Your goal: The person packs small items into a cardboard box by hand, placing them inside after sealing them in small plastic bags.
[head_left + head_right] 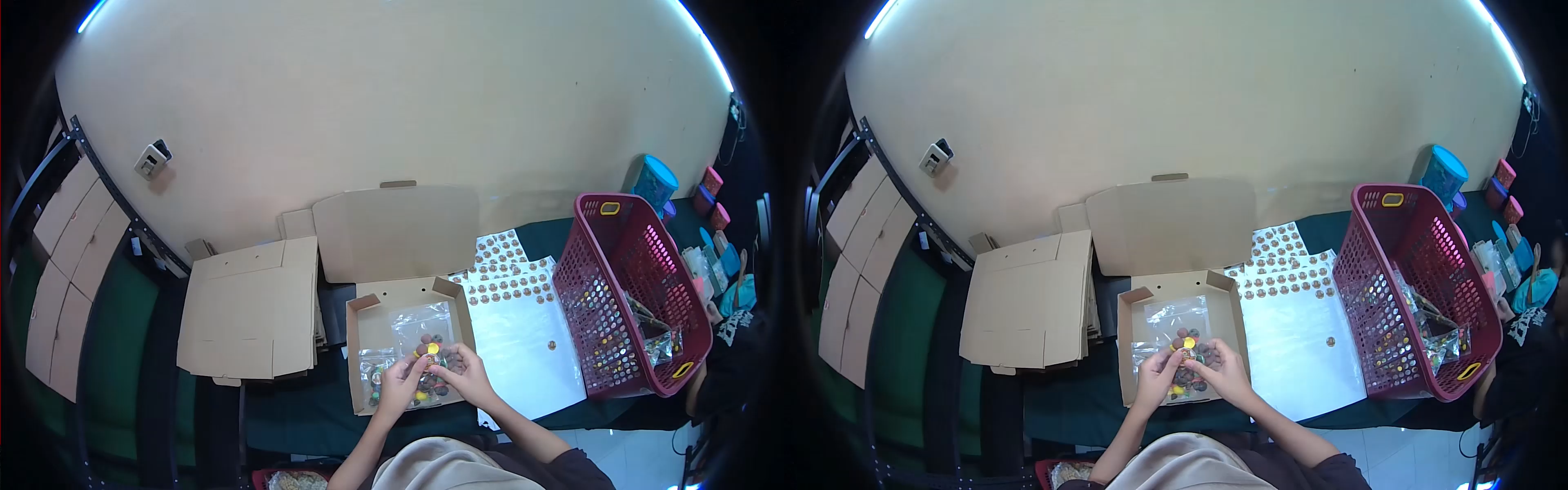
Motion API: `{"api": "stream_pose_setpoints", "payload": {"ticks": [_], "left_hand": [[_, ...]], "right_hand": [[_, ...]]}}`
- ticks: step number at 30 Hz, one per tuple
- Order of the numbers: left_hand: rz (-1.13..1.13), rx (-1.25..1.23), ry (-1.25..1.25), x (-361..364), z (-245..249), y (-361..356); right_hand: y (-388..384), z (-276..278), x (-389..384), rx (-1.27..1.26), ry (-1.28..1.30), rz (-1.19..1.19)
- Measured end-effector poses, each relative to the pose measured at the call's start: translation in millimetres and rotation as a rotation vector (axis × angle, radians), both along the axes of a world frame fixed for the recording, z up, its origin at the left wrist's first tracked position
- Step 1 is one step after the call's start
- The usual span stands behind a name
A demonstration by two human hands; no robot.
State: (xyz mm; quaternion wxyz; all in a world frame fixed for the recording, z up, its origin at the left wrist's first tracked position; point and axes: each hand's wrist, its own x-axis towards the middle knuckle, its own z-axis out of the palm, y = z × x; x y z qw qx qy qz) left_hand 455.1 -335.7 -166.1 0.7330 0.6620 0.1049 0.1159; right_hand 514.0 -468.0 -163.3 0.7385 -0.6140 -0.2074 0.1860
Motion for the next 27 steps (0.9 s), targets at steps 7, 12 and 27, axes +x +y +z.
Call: {"api": "stream_pose_setpoints", "payload": {"ticks": [7, 12, 27], "left_hand": [[-0.03, 0.031, 0.06, 1.8, -6.8, 3.5], [-0.064, 0.041, 0.077, 1.9, -5.8, 2.6], [0.254, -0.074, -0.17, 9.1, 6.3, 21.7]], "right_hand": [[-6.5, -8.4, 8.1, -0.064, -0.084, 0.067], [-6.5, 3.9, 6.2, 0.082, 0.178, 0.118], [0.3, -8.6, 10.3, -0.184, -0.212, 0.045]]}}
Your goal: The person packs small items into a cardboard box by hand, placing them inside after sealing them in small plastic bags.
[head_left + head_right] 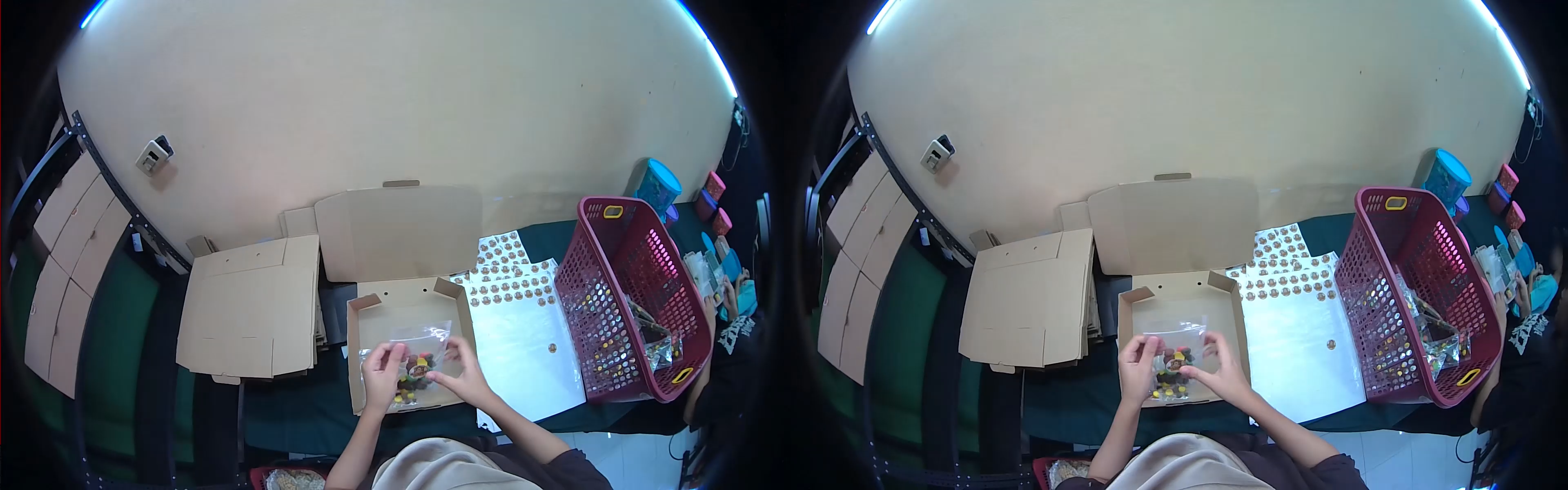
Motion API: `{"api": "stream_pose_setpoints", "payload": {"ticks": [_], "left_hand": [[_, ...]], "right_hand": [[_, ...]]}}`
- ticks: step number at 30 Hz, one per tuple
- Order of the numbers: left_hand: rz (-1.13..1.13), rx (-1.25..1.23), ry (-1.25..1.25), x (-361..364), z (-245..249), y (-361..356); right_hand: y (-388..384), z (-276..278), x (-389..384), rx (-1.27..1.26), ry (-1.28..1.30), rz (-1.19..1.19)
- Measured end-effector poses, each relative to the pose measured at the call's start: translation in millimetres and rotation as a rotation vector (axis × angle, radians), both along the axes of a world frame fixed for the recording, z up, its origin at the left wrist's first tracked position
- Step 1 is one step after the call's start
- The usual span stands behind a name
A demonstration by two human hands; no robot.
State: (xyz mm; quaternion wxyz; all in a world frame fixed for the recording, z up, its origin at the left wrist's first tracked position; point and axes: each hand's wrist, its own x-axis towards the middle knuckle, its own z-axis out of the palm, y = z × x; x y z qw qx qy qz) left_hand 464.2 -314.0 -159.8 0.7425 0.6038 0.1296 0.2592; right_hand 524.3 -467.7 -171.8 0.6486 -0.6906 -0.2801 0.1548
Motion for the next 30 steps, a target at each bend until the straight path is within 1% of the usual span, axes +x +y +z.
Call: {"api": "stream_pose_setpoints", "payload": {"ticks": [2, 3, 4, 6, 7, 8, 10, 11, 12, 14, 16, 18, 19, 20, 22, 24, 26, 27, 29, 30], "left_hand": [[-0.105, 0.279, 0.125, -2.2, 3.1, 2.2], [-0.109, 0.33, 0.048, -1.5, 1.7, 0.3], [-0.111, 0.329, 0.049, -2.3, 2.6, -0.3], [-0.149, 0.394, 0.101, -5.8, 10.7, -2.6], [-0.093, 0.612, 0.036, -4.7, 19.8, -2.9], [-0.096, 0.611, 0.035, -5.1, 20.6, -2.0], [-0.134, 0.747, 0.022, -5.5, 21.3, 0.5], [-0.131, 0.746, 0.025, -6.4, 21.0, 0.8], [-0.15, 0.729, 0.026, -7.6, 20.3, 0.8], [-0.191, 0.697, 0.022, -8.3, 19.7, 1.7], [-0.227, 0.669, -0.019, -8.1, 15.9, 6.5], [-0.298, 0.5, -0.001, -11.0, 9.2, 8.2], [-0.301, 0.487, 0.052, -15.0, 13.5, 8.5], [-0.301, 0.486, 0.054, -15.5, 13.9, 11.5], [-0.311, 0.409, -0.082, -15.7, 12.9, 16.3], [-0.265, 0.391, -0.041, -13.9, 9.0, 13.6], [-0.182, 0.569, -0.004, -13.2, 11.2, 13.9], [-0.182, 0.569, -0.004, -13.5, 12.9, 13.4], [0.007, 0.555, -0.003, -13.2, 16.3, 11.8], [0.007, 0.555, -0.004, -12.3, 17.1, 13.5]], "right_hand": [[-2.7, 25.8, 0.0, -0.315, -0.516, -0.32], [-1.8, 30.9, 2.1, -0.336, -0.606, -0.335], [-0.5, 37.5, 3.6, -0.338, -0.605, -0.337], [2.6, 52.4, 4.8, -0.441, -0.781, -0.356], [2.9, 59.3, 4.5, -0.371, -0.752, -0.353], [2.0, 62.0, 5.1, -0.373, -0.752, -0.355], [1.4, 66.5, 7.4, -0.442, -0.823, -0.259], [1.5, 70.6, 8.2, -0.399, -0.857, -0.162], [2.0, 67.1, 8.6, -0.397, -0.854, -0.158], [3.7, 58.3, 11.0, -0.286, -0.705, 0.028], [6.5, 62.9, 10.8, -0.252, -0.675, 0.037], [8.9, 65.7, 9.7, -0.223, -0.643, 0.049], [10.1, 65.9, 8.8, -0.203, -0.58, 0.076], [11.4, 65.9, 7.8, -0.183, -0.516, 0.1], [14.4, 63.0, 8.4, -0.179, -0.512, 0.095], [17.3, 60.1, 7.7, -0.175, -0.51, 0.092], [20.7, 57.8, 3.9, -0.176, -0.538, 0.089], [22.2, 59.7, 2.4, -0.178, -0.528, 0.091], [22.7, 55.4, 3.5, -0.195, -0.563, 0.102], [22.9, 53.8, 3.6, -0.21, -0.597, 0.112]]}}
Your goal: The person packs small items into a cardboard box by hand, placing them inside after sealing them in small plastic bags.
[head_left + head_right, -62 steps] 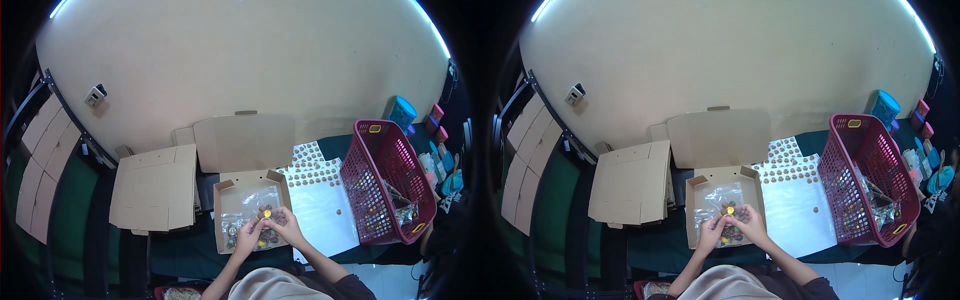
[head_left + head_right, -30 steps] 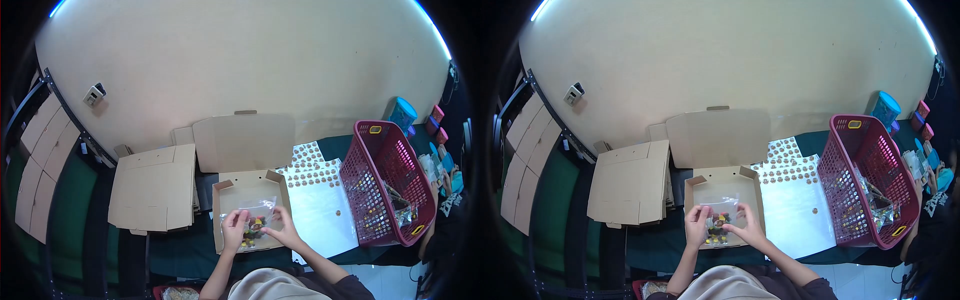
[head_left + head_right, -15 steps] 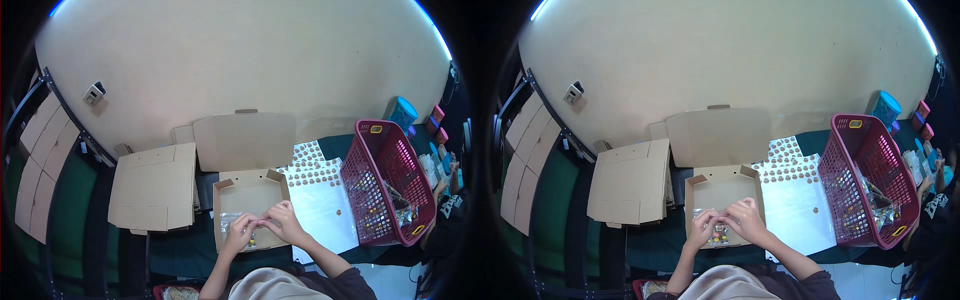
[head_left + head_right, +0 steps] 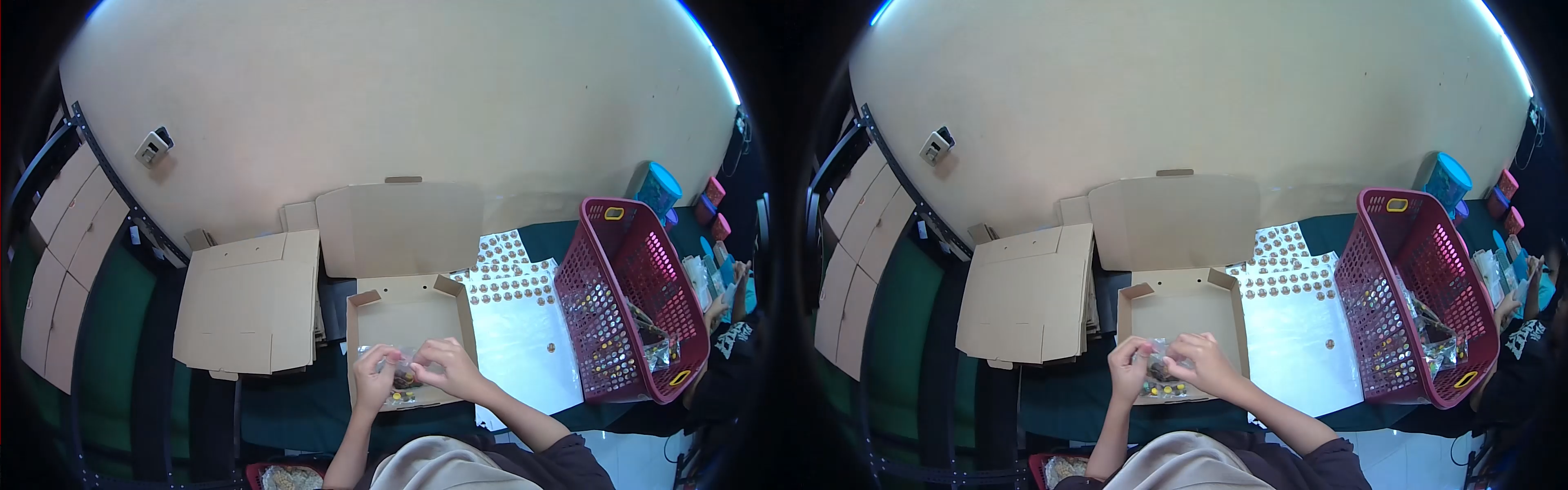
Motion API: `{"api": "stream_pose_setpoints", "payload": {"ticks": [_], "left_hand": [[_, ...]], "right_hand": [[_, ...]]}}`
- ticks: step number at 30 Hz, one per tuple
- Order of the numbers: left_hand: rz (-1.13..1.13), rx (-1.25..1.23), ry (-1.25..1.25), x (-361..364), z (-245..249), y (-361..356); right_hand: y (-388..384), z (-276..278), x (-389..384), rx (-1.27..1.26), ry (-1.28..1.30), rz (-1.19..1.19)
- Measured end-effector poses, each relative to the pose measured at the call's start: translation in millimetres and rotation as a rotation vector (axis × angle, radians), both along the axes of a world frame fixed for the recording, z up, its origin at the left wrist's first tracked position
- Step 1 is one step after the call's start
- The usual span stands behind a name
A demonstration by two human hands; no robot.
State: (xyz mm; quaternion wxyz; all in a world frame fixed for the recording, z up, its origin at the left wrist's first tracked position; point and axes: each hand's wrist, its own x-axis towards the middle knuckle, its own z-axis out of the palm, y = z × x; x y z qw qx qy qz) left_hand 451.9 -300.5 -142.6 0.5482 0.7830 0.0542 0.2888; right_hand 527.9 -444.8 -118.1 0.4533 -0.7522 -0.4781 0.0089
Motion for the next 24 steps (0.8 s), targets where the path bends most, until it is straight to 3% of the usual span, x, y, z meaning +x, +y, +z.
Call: {"api": "stream_pose_setpoints", "payload": {"ticks": [4, 7, 9, 12, 14, 15, 16, 19, 21, 23, 24], "left_hand": [[0.126, 0.054, -0.059, 2.5, 5.4, 8.0], [0.233, -0.044, -0.094, 3.2, 7.7, 12.9], [0.248, -0.042, -0.106, 3.9, 6.2, 15.6], [0.275, 0.049, -0.164, 6.7, 1.6, 23.5], [0.366, -0.426, -0.239, 7.3, 4.3, 34.3], [0.378, -0.47, -0.237, 2.9, 4.3, 57.1], [0.475, -0.315, -0.292, -1.4, 7.6, 71.5], [0.309, -0.227, -0.257, -14.5, 10.7, 67.3], [0.13, -0.146, -0.151, -16.3, 6.7, 40.9], [-0.051, 0.145, -0.123, -10.4, 0.0, 16.0], [-0.09, 0.173, -0.102, -8.8, 10.1, -2.7]], "right_hand": [[0.6, 2.0, -2.9, -0.023, 0.03, 0.025], [-0.4, 4.7, -5.2, -0.008, 0.035, 0.047], [-0.3, 3.1, -9.4, 0.052, 0.216, 0.072], [-3.5, 0.9, -12.9, 0.056, 0.273, 0.08], [-11.7, -8.2, -15.6, 0.11, 0.323, 0.117], [-16.3, -14.1, -15.3, 0.164, 0.374, 0.154], [-21.1, -23.0, -10.9, 0.165, 0.374, 0.156], [-28.1, -38.4, 2.2, 0.143, 0.447, -0.076], [-24.5, -32.9, 5.8, 0.161, 0.416, -0.098], [-17.1, -24.7, 3.4, 0.201, 0.387, -0.074], [-12.4, -18.2, -1.5, 0.202, 0.387, -0.074]]}}
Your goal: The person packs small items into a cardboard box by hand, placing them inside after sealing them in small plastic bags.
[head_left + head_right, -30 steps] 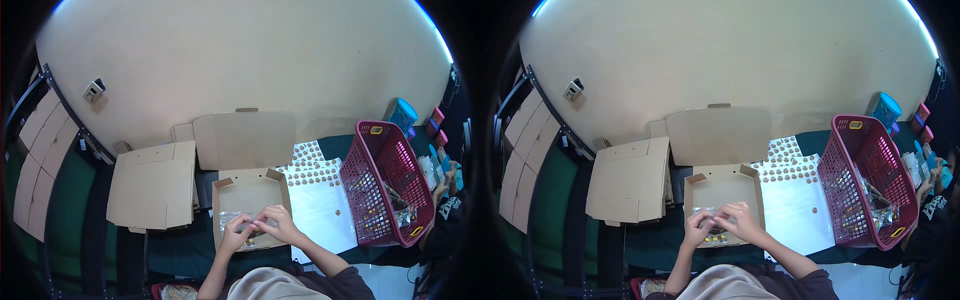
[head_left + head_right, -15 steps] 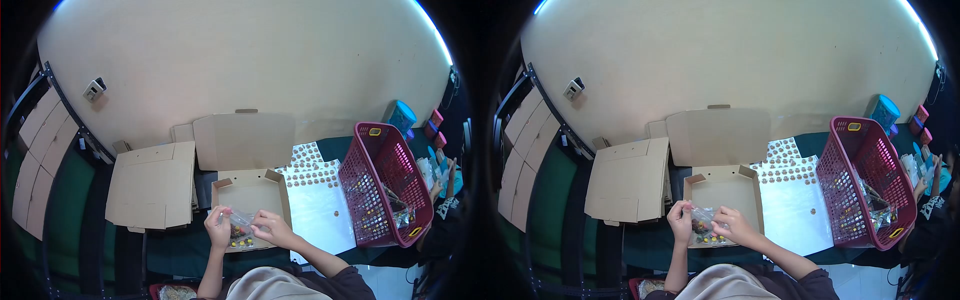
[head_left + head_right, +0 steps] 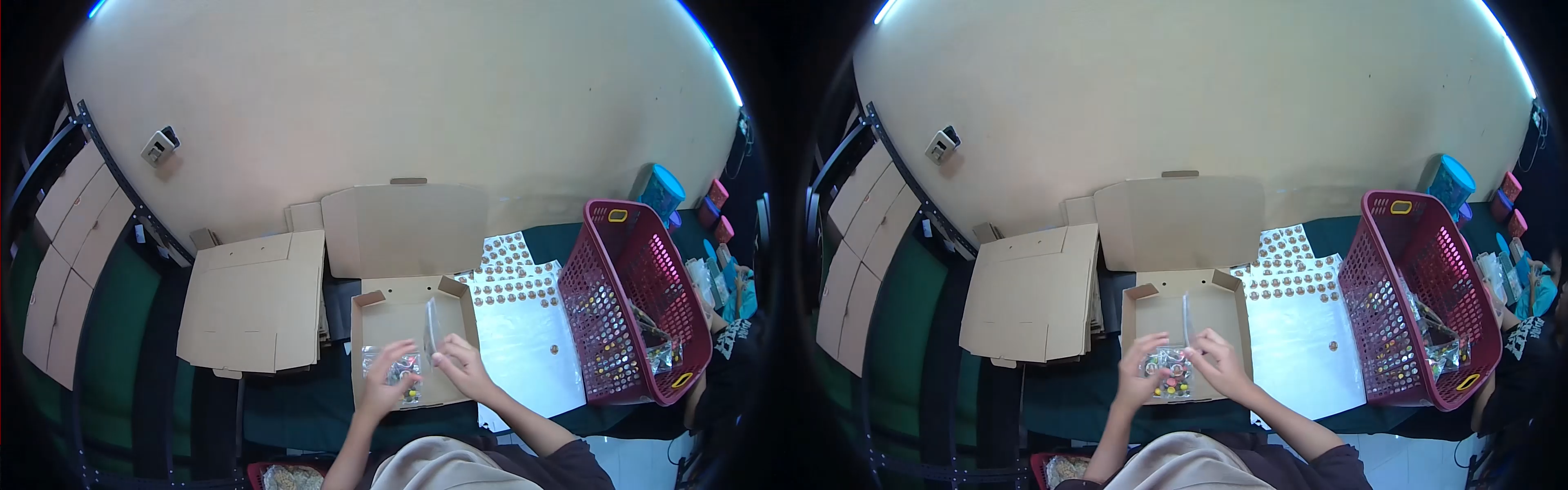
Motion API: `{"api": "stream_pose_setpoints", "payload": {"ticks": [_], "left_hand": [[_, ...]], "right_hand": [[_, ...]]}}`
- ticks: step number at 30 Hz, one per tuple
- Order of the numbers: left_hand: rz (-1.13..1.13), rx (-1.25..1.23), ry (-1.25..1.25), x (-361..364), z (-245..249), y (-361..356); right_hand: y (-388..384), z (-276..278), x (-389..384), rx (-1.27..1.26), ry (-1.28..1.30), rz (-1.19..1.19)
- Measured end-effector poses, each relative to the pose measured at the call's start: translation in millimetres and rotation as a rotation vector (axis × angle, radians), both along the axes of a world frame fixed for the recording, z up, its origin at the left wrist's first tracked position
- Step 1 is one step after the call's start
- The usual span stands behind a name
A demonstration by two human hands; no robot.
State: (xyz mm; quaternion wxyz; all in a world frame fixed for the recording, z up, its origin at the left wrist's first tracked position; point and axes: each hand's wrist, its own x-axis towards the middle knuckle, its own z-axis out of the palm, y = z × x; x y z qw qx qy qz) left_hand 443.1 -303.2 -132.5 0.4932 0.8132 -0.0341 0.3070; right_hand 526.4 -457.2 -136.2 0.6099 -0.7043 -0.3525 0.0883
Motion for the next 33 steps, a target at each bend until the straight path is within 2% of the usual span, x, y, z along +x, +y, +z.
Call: {"api": "stream_pose_setpoints", "payload": {"ticks": [2, 4, 6, 7, 8, 10, 11, 12, 14, 16, 18, 23, 30, 33], "left_hand": [[-0.037, 0.025, 0.02, 2.9, 5.9, -16.8], [-0.004, -0.168, 0.083, 5.6, -1.1, -19.2], [0.02, -0.136, -0.018, 8.9, 0.1, -16.4], [0.047, -0.18, 0.011, 7.8, 3.6, -17.0], [0.074, -0.225, 0.04, 7.3, 5.7, -17.2], [0.076, -0.162, 0.028, 7.5, 1.5, -20.0], [0.08, -0.102, 0.019, 7.8, -0.9, -21.5], [0.076, -0.104, 0.021, 7.9, -2.6, -21.9], [0.132, -0.144, 0.07, 7.0, -4.7, -20.8], [0.158, -0.167, 0.06, 8.0, 1.9, -15.7], [0.245, -0.308, -0.004, 8.7, -2.1, -3.0], [0.27, -0.328, -0.047, 8.8, 3.2, 9.6], [0.303, -0.343, -0.062, 17.0, -3.7, 15.5], [0.348, -0.275, -0.067, 19.7, -1.3, 12.9]], "right_hand": [[5.7, 11.1, -7.8, 0.027, -0.163, 0.022], [2.4, 11.0, -5.4, 0.021, -0.193, 0.05], [-4.5, 21.4, -1.8, -0.162, -0.388, 0.028], [-3.6, 15.2, -1.7, -0.09, -0.354, -0.088], [-4.1, 19.3, -2.0, -0.088, -0.356, -0.088], [-2.8, 43.8, -4.3, -0.137, -0.591, -0.363], [-0.7, 50.0, -3.2, -0.193, -0.687, -0.36], [-2.1, 46.6, -1.8, -0.196, -0.685, -0.363], [-4.4, 35.8, 3.3, -0.287, -0.657, -0.061], [2.1, 33.4, -2.0, -0.233, -0.652, -0.071], [5.7, 31.7, -7.0, -0.196, -0.58, -0.063], [10.2, 29.3, -10.8, -0.167, -0.531, -0.028], [6.5, 27.6, -9.5, -0.085, -0.284, 0.054], [4.7, 26.9, -10.0, -0.04, -0.168, 0.064]]}}
